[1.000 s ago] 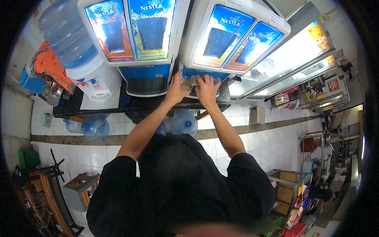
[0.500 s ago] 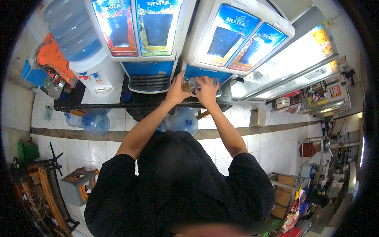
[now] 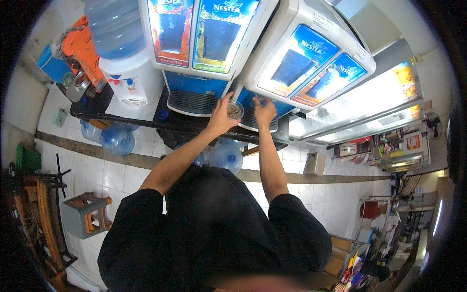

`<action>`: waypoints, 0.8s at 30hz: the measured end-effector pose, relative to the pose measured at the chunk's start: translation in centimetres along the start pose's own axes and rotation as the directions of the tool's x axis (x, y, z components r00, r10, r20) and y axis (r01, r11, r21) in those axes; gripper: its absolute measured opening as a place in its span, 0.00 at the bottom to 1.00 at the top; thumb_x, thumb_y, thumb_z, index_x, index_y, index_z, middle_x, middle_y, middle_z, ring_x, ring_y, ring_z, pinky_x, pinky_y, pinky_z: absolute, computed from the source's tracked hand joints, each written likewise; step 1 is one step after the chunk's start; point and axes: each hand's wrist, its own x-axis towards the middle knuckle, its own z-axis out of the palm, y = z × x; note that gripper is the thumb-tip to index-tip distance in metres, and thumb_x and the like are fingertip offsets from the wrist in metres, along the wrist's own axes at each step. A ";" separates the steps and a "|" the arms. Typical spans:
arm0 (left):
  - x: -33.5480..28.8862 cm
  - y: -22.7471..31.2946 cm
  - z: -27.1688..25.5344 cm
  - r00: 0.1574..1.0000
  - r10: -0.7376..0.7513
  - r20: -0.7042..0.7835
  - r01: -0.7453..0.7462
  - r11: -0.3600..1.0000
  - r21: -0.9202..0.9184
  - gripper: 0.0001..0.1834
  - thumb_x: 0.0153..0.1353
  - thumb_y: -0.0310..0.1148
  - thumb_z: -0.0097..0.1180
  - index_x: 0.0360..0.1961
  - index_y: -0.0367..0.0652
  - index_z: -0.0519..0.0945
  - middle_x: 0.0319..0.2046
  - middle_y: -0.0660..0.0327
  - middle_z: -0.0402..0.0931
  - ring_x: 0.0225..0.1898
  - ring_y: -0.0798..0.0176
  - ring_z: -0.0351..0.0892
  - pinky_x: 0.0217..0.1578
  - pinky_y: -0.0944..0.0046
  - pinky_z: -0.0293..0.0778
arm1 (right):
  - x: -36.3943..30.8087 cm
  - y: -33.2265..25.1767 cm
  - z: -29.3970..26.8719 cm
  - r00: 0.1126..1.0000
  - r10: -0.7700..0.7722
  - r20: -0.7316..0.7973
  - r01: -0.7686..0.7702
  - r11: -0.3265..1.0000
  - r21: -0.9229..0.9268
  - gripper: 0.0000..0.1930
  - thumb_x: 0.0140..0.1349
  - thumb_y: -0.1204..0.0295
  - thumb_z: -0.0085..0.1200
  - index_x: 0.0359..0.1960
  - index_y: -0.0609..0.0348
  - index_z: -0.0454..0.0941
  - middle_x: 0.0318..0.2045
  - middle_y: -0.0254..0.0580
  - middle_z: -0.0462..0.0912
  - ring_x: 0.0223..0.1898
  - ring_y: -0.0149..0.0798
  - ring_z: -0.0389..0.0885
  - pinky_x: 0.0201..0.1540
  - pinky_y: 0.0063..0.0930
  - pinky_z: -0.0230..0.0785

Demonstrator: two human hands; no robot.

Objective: The person fills a plastic cup with ice from a bucket, dispenses a dark liquid from a beverage machine, and then places the cup on a counter. They then open a box of cookies, place a cookie into a plastic bag, and seal the bag.

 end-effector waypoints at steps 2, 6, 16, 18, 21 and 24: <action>-0.3 -0.4 -0.2 1.000 -0.011 -0.025 0.011 1.000 -0.006 0.59 0.43 0.28 0.78 0.75 0.51 0.55 0.61 0.41 0.67 0.62 0.32 0.70 0.61 0.42 0.71 | 0.0 0.1 0.2 0.998 0.030 0.052 -0.033 0.998 0.062 0.26 0.53 0.50 0.72 0.42 0.61 0.87 0.41 0.56 0.88 0.48 0.61 0.84 0.55 0.59 0.68; -0.1 -0.7 -0.3 0.998 -0.008 -0.065 0.008 1.000 0.006 0.59 0.42 0.28 0.78 0.75 0.52 0.55 0.60 0.41 0.68 0.61 0.33 0.71 0.61 0.42 0.72 | 0.1 0.3 0.3 0.997 0.051 0.053 -0.051 0.999 0.007 0.28 0.53 0.50 0.72 0.46 0.60 0.85 0.43 0.55 0.87 0.50 0.60 0.83 0.56 0.62 0.67; 0.2 -0.3 -0.1 0.998 -0.032 -0.059 0.033 0.999 0.018 0.59 0.43 0.27 0.77 0.75 0.53 0.55 0.61 0.41 0.67 0.61 0.33 0.71 0.61 0.42 0.72 | 0.2 0.6 -0.1 0.999 0.019 0.046 -0.020 0.999 0.028 0.26 0.53 0.53 0.72 0.47 0.59 0.85 0.44 0.54 0.87 0.52 0.57 0.82 0.55 0.61 0.67; 0.3 -0.3 0.0 0.998 -0.044 -0.053 0.045 0.999 0.004 0.59 0.43 0.28 0.77 0.75 0.53 0.55 0.61 0.41 0.66 0.61 0.32 0.71 0.61 0.42 0.72 | 0.3 0.5 -0.1 0.997 0.021 0.069 -0.024 0.998 0.051 0.25 0.53 0.54 0.72 0.46 0.59 0.85 0.44 0.53 0.87 0.52 0.56 0.82 0.55 0.61 0.66; 0.4 -0.3 0.0 0.998 -0.023 -0.060 0.023 1.000 0.000 0.59 0.43 0.28 0.77 0.75 0.53 0.55 0.62 0.40 0.66 0.62 0.32 0.71 0.61 0.42 0.72 | 0.3 0.4 -0.2 0.997 0.014 0.074 -0.019 0.997 0.071 0.24 0.53 0.54 0.72 0.46 0.58 0.86 0.45 0.52 0.87 0.52 0.56 0.82 0.56 0.60 0.65; 0.3 -0.2 0.0 0.998 -0.028 -0.054 0.028 1.000 -0.002 0.59 0.43 0.28 0.77 0.75 0.53 0.55 0.62 0.40 0.66 0.62 0.32 0.70 0.61 0.42 0.72 | -0.1 0.5 -0.6 0.999 -0.018 0.034 0.015 0.994 0.105 0.23 0.53 0.55 0.72 0.45 0.57 0.86 0.44 0.51 0.87 0.52 0.55 0.82 0.56 0.58 0.64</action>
